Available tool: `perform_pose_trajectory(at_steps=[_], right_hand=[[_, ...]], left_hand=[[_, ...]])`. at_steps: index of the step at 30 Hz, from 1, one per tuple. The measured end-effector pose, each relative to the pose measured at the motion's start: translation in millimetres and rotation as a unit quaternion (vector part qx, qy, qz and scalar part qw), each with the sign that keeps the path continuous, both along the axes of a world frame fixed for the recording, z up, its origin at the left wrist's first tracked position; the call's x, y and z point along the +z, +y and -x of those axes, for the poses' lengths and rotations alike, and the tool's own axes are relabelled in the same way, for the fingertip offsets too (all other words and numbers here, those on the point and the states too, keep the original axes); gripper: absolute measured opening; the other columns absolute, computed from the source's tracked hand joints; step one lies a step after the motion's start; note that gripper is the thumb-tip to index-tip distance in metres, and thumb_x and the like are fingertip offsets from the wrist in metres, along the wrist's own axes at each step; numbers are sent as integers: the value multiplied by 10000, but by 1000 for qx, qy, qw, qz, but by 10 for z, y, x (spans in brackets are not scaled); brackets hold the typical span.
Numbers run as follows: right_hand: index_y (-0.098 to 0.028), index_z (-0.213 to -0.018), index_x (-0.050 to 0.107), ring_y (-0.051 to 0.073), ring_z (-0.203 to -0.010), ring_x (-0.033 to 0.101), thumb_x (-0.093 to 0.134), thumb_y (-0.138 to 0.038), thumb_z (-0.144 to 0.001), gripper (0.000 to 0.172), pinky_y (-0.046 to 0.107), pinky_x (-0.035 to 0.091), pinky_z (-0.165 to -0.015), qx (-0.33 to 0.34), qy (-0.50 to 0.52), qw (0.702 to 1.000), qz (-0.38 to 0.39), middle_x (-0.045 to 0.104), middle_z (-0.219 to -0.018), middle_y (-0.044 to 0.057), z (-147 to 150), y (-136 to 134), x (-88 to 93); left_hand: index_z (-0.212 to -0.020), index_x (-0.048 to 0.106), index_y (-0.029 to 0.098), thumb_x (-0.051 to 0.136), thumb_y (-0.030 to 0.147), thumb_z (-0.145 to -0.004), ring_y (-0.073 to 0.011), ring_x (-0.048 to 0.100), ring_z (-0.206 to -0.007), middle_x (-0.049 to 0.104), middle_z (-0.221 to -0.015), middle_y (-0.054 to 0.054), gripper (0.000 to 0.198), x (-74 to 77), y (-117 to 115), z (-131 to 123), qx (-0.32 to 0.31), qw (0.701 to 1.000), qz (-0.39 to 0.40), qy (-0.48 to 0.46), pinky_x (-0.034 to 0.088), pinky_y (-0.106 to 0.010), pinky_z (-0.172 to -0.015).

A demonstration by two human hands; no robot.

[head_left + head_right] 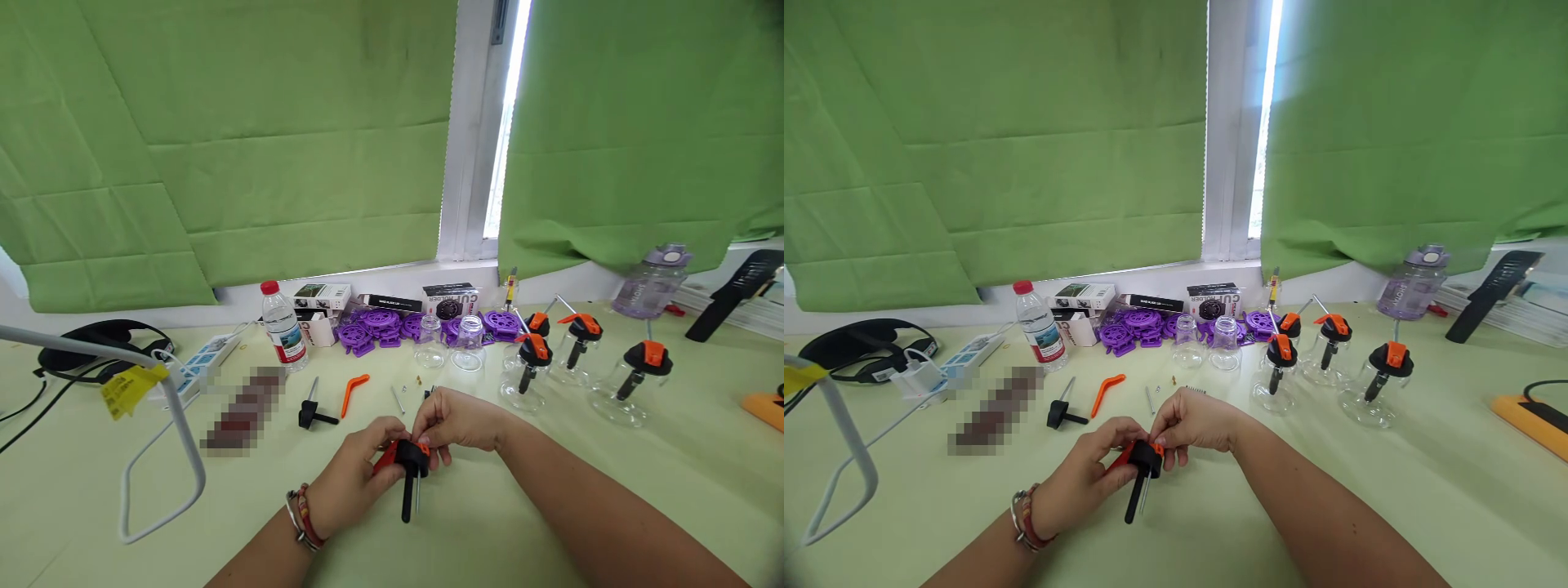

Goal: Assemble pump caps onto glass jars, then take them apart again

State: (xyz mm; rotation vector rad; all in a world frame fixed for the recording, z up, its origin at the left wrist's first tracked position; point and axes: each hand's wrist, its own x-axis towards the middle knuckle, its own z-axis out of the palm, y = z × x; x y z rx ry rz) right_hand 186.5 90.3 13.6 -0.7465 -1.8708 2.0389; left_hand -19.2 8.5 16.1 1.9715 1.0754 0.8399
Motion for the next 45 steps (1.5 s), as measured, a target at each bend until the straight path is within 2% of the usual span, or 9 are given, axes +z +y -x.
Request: perform_pose_trajectory(at_steps=[4,8,19,25,27,31,33,36,45], right_hand=[[-88,-809,684,137,-572,653,722,-285,-660,250,206,495,-488,25,50,998,24,679,-686,50,14,24,-43],[-90,-862,672,123,-598,653,736,-272,-655,283,193,499,-491,33,38,997,52,698,-810,76,54,8,-65],[-102,-833,637,95,-514,608,753,-325,-617,331,186,476,-454,-38,10,998,58,656,-670,19,133,-16,-151],[-131,-703,584,93,-448,556,651,-243,-650,140,212,455,-449,-70,-83,993,-36,618,-585,-4,74,48,-126],[-142,-684,586,92,-447,530,586,-195,-681,53,209,429,-459,-121,-156,973,-124,583,-541,-16,72,62,-137],[-155,-742,607,118,-588,552,519,-169,-743,89,214,393,-531,-237,-234,901,-278,612,-668,22,194,45,-205],[-166,-812,603,132,-654,570,484,-169,-783,122,216,385,-560,-253,-278,848,-373,634,-746,36,311,19,-244],[-170,-844,588,155,-718,590,439,-160,-827,150,231,377,-592,-222,-342,772,-488,646,-803,51,484,-15,-285],[-145,-876,591,180,-737,611,424,-185,-881,171,259,364,-606,-173,-383,732,-536,639,-870,83,540,-8,-330]], left_hand=[[-1074,412,231,639,236,-759,-187,612,-853,630,-951,-56,388,3,48,3,-28,956,184,-228,478,-317,-719],[-987,451,188,633,271,-773,-215,642,-796,629,-878,-63,293,19,97,35,-13,907,298,-297,485,-286,-599],[-950,471,183,677,254,-710,-254,677,-731,648,-868,-59,325,35,111,52,54,873,364,-320,476,-280,-557],[-952,502,171,670,205,-712,-237,675,-702,647,-921,-80,294,16,164,133,74,862,326,-380,449,-245,-489],[-956,515,157,649,197,-730,-231,674,-712,651,-913,-92,266,9,199,176,99,850,305,-418,461,-244,-491],[-995,503,162,583,168,-781,-222,680,-738,662,-815,-77,228,1,272,213,220,818,254,-467,505,-248,-522],[-1002,490,174,561,152,-795,-219,686,-738,668,-803,-70,220,-2,293,197,274,806,242,-465,527,-261,-543],[-994,485,176,549,140,-800,-223,692,-740,673,-815,-70,208,-7,294,153,297,802,244,-457,549,-285,-572],[-927,514,150,531,210,-824,-248,694,-776,657,-747,-72,121,-28,295,124,273,810,258,-450,550,-283,-591]])
